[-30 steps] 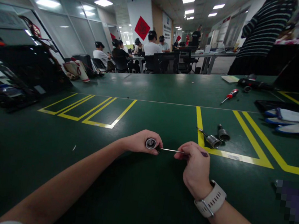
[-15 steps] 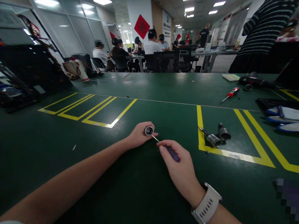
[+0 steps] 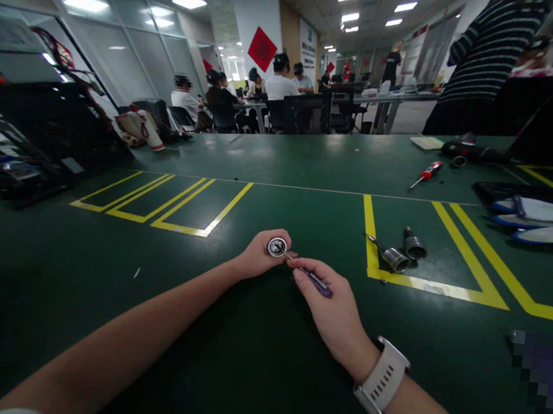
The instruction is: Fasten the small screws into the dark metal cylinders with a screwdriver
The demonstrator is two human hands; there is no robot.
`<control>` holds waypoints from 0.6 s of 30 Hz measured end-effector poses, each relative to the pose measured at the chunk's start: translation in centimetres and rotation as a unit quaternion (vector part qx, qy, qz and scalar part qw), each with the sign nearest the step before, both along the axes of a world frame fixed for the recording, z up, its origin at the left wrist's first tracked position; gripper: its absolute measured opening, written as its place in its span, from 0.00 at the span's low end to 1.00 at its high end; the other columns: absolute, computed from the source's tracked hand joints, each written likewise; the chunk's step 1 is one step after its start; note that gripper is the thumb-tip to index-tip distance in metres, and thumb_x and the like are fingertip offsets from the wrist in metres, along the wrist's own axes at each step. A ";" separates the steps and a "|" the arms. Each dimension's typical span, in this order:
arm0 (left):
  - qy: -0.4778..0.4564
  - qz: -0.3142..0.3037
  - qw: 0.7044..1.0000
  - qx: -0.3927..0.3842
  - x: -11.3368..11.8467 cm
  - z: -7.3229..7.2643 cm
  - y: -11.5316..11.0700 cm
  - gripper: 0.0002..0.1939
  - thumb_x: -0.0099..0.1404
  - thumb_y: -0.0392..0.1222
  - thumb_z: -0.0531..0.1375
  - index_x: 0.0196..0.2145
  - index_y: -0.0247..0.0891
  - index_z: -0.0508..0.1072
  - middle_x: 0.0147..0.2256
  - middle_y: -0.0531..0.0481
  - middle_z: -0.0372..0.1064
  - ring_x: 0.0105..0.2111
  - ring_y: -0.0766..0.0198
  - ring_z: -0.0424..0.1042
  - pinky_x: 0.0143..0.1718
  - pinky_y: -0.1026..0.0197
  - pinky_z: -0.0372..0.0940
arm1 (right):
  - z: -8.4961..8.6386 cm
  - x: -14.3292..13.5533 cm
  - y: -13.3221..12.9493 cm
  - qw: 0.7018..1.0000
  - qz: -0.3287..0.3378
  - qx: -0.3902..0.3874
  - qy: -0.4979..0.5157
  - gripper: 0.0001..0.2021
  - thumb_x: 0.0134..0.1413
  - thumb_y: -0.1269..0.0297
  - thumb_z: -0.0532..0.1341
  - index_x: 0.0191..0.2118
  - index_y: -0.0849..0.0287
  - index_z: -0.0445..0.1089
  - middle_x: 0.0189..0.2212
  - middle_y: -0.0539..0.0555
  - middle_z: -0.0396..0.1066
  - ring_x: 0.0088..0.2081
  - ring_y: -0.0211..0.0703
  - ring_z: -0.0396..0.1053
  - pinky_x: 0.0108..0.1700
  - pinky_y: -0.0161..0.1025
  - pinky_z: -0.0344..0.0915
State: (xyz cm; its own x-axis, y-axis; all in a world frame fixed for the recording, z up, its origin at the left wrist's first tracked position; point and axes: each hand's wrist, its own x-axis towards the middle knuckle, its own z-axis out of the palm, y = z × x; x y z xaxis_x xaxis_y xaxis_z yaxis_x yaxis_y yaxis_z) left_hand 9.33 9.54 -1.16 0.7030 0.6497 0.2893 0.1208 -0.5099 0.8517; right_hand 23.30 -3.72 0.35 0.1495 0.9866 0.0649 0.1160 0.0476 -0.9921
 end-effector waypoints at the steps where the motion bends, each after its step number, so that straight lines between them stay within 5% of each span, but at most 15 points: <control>1: -0.004 -0.012 1.000 -0.007 0.0 0.1 0.0 0.11 0.51 0.42 0.62 0.26 0.34 0.63 0.25 0.55 0.60 0.25 0.70 0.61 0.28 0.66 0.58 | 0.0 0.0 0.0 1.000 0.004 0.001 0.009 0.13 0.52 0.57 0.59 0.43 0.52 0.72 0.45 0.53 0.72 0.47 0.49 0.67 0.50 0.51 0.61; 6: -0.021 -0.050 0.998 -0.022 -0.1 0.3 -0.1 0.11 0.51 0.41 0.63 0.26 0.33 0.64 0.25 0.54 0.60 0.25 0.70 0.59 0.27 0.67 0.56 | -0.3 0.1 0.0 0.999 0.016 -0.019 0.035 0.13 0.53 0.57 0.59 0.44 0.52 0.71 0.46 0.53 0.71 0.48 0.48 0.67 0.50 0.50 0.61; 18: 0.040 0.046 0.995 0.075 0.0 0.0 0.0 0.10 0.54 0.42 0.61 0.25 0.35 0.63 0.25 0.55 0.60 0.25 0.69 0.60 0.29 0.66 0.58 | -0.4 0.2 -0.2 1.000 -0.012 -0.017 0.007 0.12 0.54 0.56 0.58 0.43 0.53 0.71 0.42 0.53 0.72 0.44 0.47 0.68 0.46 0.49 0.63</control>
State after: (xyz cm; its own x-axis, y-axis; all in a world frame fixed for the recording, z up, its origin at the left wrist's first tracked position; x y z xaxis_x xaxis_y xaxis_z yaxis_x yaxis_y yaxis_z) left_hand 9.33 9.56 -1.15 0.6667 0.6666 0.3334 0.2370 -0.6137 0.7531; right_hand 23.51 -3.92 -0.07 0.1732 0.9844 0.0296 0.1026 0.0118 -0.9947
